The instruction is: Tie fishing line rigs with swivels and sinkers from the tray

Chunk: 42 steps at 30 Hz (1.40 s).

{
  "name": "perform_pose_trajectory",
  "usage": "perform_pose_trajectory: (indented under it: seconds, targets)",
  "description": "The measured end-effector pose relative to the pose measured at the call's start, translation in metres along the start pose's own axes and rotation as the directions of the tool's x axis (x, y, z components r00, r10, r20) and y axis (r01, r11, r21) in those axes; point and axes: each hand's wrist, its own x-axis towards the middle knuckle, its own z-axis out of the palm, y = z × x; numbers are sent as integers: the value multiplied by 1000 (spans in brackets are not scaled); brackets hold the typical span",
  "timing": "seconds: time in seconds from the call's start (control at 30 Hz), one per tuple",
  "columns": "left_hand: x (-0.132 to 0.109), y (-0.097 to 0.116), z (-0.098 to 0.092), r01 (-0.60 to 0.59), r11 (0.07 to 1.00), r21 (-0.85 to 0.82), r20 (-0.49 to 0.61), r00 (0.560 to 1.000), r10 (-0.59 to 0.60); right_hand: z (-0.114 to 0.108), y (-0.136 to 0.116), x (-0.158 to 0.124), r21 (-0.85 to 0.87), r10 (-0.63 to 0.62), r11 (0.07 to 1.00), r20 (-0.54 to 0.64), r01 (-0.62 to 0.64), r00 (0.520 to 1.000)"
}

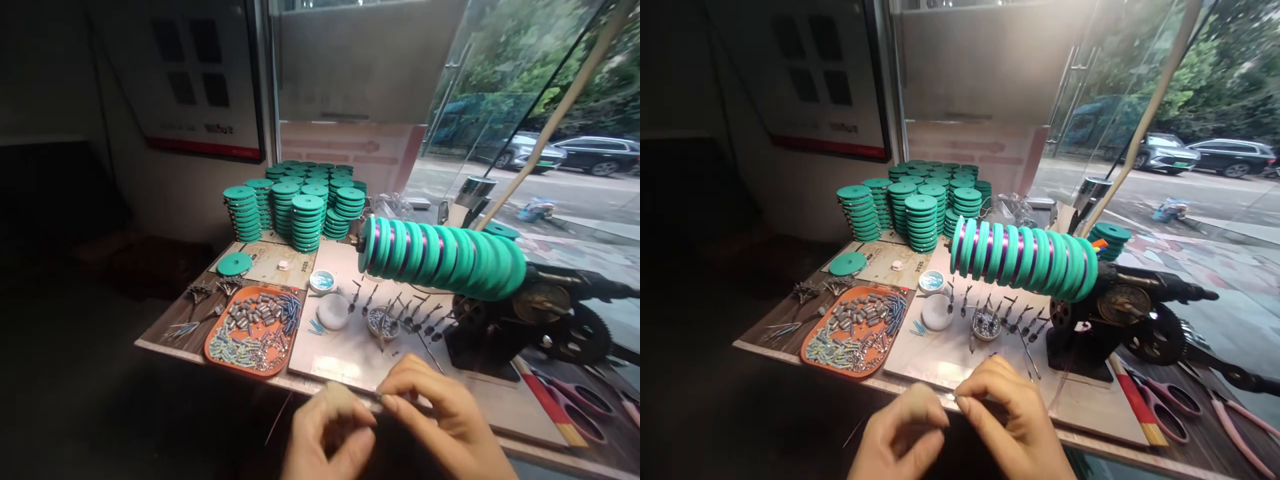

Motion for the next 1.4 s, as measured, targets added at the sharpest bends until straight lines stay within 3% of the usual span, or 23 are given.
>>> perform_pose_trajectory:
  seconds: [0.07,0.13,0.37,0.67,0.87,1.0,1.17,1.4]
  targets:
    - [9,-5,5,144,943,-299,-71,983,-172,8,-2,1,1,-17,1000,42,17,999]
    - [15,-6,9,159,881,-445,-95,970,-223,14,-3,1,6,-37,999,44,37,998]
    - [15,-5,9,182,803,-568,-21,972,-236,13,-7,1,-133,-88,987,60,95,994]
    - [13,-1,-1,298,814,-498,91,952,-293,5,-6,1,-300,-130,940,127,163,983]
    - [10,6,-5,266,892,-365,70,964,-258,8,-7,1,-341,-94,927,187,154,978]
    - [11,11,-6,303,889,-343,120,953,-279,9,-9,4,-353,-83,922,227,161,970]
    - [13,13,-7,348,873,-343,135,938,-321,9,-11,4,-328,-77,931,253,160,965]
    - [14,5,-5,286,869,-403,76,957,-280,10,-10,3,-200,-53,975,208,95,977]
